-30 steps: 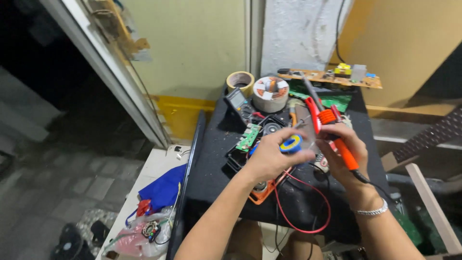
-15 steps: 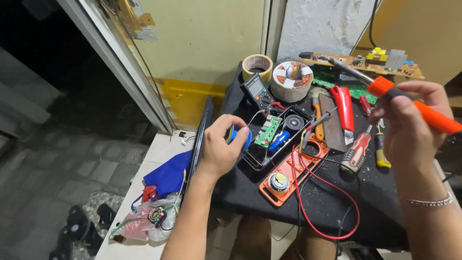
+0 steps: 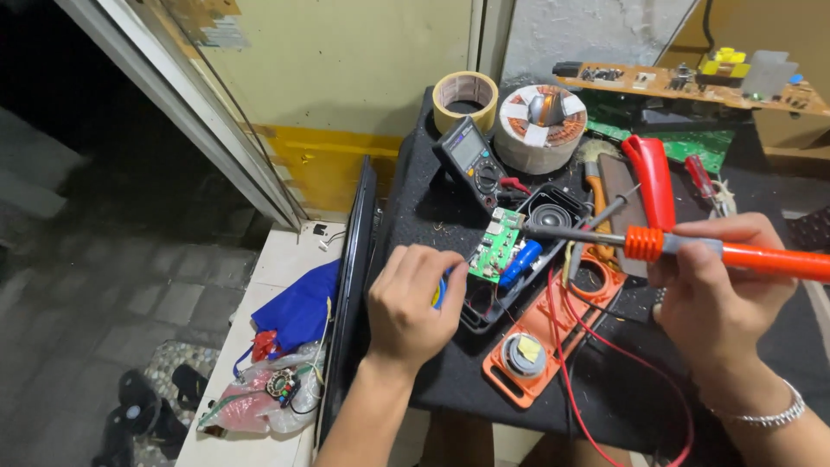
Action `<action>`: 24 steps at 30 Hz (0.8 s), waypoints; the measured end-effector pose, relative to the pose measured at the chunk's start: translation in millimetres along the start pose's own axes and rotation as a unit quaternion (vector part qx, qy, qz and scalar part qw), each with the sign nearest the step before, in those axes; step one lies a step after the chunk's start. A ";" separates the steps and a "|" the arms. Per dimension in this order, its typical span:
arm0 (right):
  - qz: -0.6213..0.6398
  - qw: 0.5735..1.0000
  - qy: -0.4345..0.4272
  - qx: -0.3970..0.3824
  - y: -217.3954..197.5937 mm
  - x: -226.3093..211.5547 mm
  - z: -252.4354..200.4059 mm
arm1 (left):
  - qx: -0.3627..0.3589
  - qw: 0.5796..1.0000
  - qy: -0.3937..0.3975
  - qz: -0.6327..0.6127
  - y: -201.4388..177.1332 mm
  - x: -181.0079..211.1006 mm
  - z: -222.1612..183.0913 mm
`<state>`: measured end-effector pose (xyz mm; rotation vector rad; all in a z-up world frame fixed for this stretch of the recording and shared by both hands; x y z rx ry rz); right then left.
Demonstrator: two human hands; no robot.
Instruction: Soldering components or wires onto a small electronic circuit board using a soldering iron.
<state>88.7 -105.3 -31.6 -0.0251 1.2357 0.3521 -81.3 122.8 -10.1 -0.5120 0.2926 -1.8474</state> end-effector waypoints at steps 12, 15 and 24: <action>-0.013 0.997 0.077 0.016 -10.6 13.7 -9.0 | -0.054 0.996 0.009 0.071 2.7 -4.4 -6.3; -0.226 0.973 -0.003 0.050 -34.0 30.9 -18.7 | -0.057 0.995 0.013 0.075 3.5 -5.2 -6.8; -0.294 0.952 0.076 -0.044 -14.7 -19.3 -27.0 | -0.082 0.992 0.013 0.094 6.9 -6.1 -11.8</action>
Point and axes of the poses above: each hand's wrist, its own z-axis towards the middle knuckle, its own y-axis out of the palm, x = y × z, the point moved 1 cm from there along z, towards the middle knuckle, and after that the axes turned 9 degrees about y, right-handed, at the moved point
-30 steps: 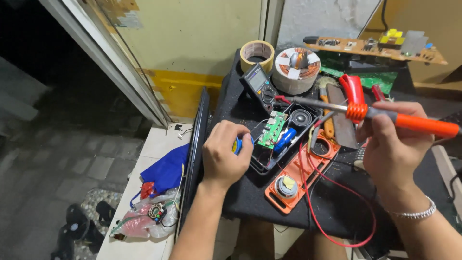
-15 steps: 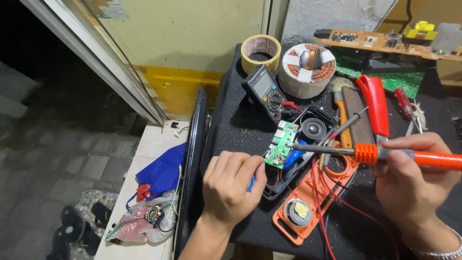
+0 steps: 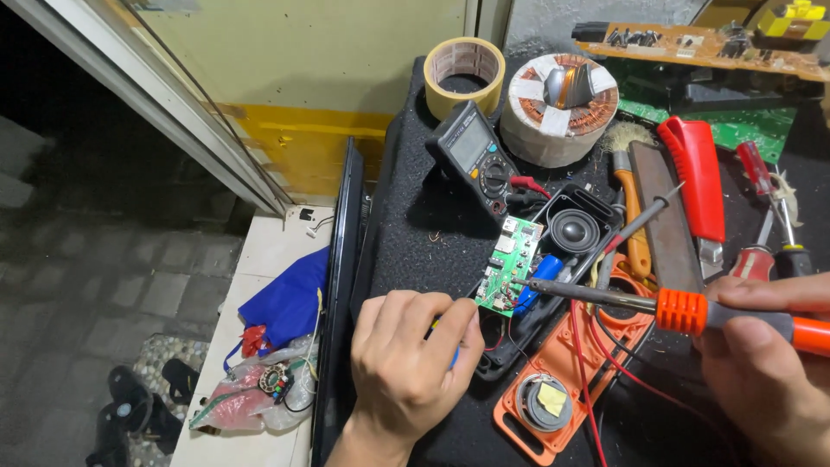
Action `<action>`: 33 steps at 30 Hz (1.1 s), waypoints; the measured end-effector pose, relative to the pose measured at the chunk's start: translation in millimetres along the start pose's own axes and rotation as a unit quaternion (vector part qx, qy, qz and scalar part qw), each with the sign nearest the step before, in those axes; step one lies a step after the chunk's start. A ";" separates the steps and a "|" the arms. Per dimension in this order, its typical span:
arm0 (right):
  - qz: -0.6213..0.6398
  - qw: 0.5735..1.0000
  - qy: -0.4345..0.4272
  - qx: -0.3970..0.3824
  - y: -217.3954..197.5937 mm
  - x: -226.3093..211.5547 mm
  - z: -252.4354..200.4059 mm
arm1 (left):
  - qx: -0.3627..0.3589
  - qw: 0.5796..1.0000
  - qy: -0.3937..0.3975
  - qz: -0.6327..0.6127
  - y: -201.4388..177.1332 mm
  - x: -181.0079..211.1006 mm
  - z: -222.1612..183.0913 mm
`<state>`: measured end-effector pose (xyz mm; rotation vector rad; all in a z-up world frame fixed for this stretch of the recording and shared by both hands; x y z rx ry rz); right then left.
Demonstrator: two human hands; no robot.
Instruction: Soldering components or wires onto a small electronic circuit board using a soldering iron.
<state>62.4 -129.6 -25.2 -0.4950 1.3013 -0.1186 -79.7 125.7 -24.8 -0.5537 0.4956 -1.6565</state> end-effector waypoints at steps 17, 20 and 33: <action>0.069 0.997 -0.008 -0.012 3.5 9.5 -4.0 | -0.004 1.000 0.000 0.004 -0.3 0.5 2.4; 0.104 0.994 -0.020 -0.025 4.9 11.6 -3.3 | -0.002 1.000 0.000 0.006 -0.4 0.7 2.5; 0.127 0.987 -0.100 0.005 7.9 39.8 1.1 | -0.002 1.000 0.000 0.003 -0.1 1.1 2.0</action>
Point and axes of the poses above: each hand's wrist, its own z-axis towards the middle knuckle, its own y-axis out of the palm, x = y × z, the point moved 1 cm from there along z, towards the middle knuckle, and after that the axes turned 9 degrees about y, right-handed, at the moved point
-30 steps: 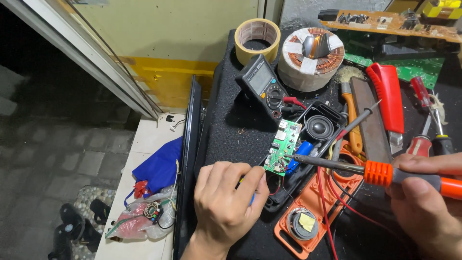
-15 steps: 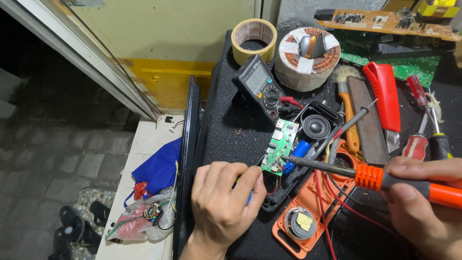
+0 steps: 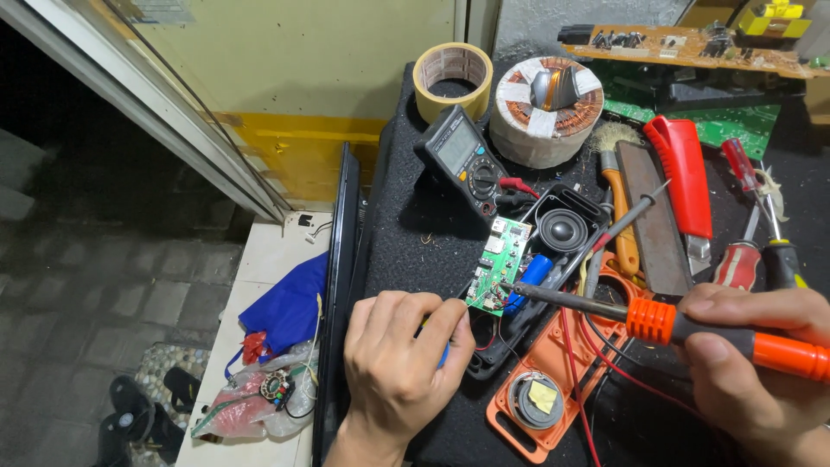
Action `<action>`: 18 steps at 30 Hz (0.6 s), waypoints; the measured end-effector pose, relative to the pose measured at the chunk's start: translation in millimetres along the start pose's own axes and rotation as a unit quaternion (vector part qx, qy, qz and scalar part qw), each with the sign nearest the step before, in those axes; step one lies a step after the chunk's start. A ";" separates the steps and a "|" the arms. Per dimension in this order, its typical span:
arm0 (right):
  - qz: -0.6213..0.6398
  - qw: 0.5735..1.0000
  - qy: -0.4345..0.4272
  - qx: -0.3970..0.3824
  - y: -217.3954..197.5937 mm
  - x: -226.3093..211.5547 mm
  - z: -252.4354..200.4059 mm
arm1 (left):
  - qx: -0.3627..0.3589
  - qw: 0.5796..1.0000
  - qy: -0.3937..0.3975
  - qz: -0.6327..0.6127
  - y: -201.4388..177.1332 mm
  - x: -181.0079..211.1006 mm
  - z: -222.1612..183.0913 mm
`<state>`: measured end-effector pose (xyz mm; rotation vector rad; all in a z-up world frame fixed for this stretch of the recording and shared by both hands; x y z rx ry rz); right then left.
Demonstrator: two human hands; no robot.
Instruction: Soldering components or wires onto a small electronic circuit board using a soldering iron.
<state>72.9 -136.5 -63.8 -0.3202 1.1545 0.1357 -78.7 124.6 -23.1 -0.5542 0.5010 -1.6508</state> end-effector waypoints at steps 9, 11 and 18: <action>-0.020 0.999 -0.036 0.001 -3.6 6.9 -2.2 | -0.004 1.000 -0.002 0.003 -0.1 0.7 1.1; -0.024 0.999 -0.039 0.007 -0.7 2.2 -1.0 | -0.002 1.000 -0.001 0.006 -0.2 1.3 1.9; -0.047 0.997 -0.064 0.023 1.6 3.4 2.3 | 0.006 1.000 -0.004 0.004 -1.5 2.8 3.9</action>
Point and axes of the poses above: each hand's wrist, its own z-axis towards the middle knuckle, its own y-axis out of the palm, x = y × z, the point moved 1 cm from there along z, towards the middle knuckle, and after that the axes turned 9 degrees about y, right-handed, at the moved point
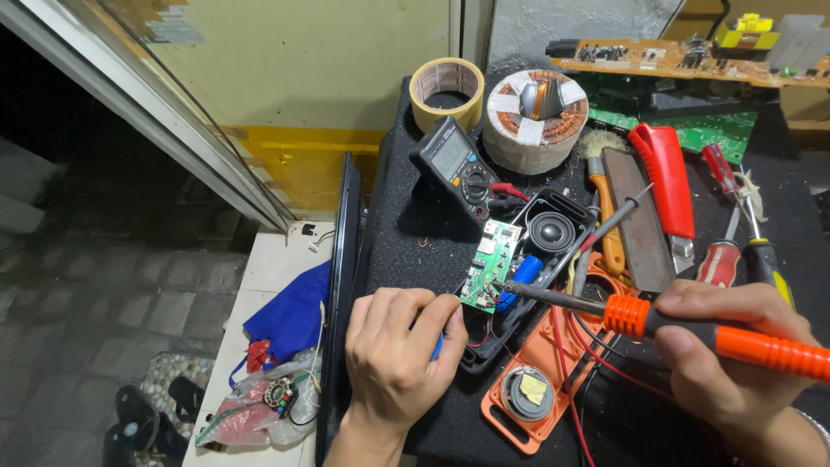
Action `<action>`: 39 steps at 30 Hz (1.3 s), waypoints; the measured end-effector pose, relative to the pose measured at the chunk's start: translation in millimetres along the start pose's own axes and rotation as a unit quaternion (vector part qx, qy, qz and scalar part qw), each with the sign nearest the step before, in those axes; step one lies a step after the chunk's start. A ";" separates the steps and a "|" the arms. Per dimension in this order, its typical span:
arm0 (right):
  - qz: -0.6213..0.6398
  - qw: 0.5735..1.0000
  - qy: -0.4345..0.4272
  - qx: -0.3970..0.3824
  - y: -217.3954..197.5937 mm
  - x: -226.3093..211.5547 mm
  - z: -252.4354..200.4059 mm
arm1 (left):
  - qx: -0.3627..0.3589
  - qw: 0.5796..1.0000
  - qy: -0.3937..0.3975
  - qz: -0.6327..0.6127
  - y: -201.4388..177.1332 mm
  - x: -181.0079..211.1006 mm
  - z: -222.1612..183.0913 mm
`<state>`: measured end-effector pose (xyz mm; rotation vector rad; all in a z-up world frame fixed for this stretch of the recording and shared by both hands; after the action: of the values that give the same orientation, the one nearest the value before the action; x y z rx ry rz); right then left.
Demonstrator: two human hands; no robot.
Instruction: Soldering components or wires onto a small electronic circuit board using a soldering iron.
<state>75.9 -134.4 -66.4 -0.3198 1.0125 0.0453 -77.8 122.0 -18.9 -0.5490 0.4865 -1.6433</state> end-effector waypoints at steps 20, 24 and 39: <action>0.052 0.998 0.000 -0.038 3.1 -20.0 28.3 | 0.079 0.997 -0.020 0.002 -2.7 2.3 -1.9; 0.073 0.991 -0.018 -0.106 1.6 -61.1 42.1 | 0.101 0.994 -0.001 0.038 -4.9 5.3 -1.3; 0.110 0.987 -0.115 -0.024 2.5 -27.3 17.7 | 0.133 0.984 0.074 0.091 18.9 0.7 -13.5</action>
<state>75.5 -124.1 -35.4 -0.2388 0.8144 0.3012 -71.1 118.8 -40.9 -0.1790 0.4044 -1.5485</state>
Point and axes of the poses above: each hand's wrist, its own z-axis towards the middle knuckle, its own y-axis out of the palm, x = y × z, the point moved 1 cm from there along z, towards the middle knuckle, and after that the axes turned 9 degrees about y, right-handed, at the moved point
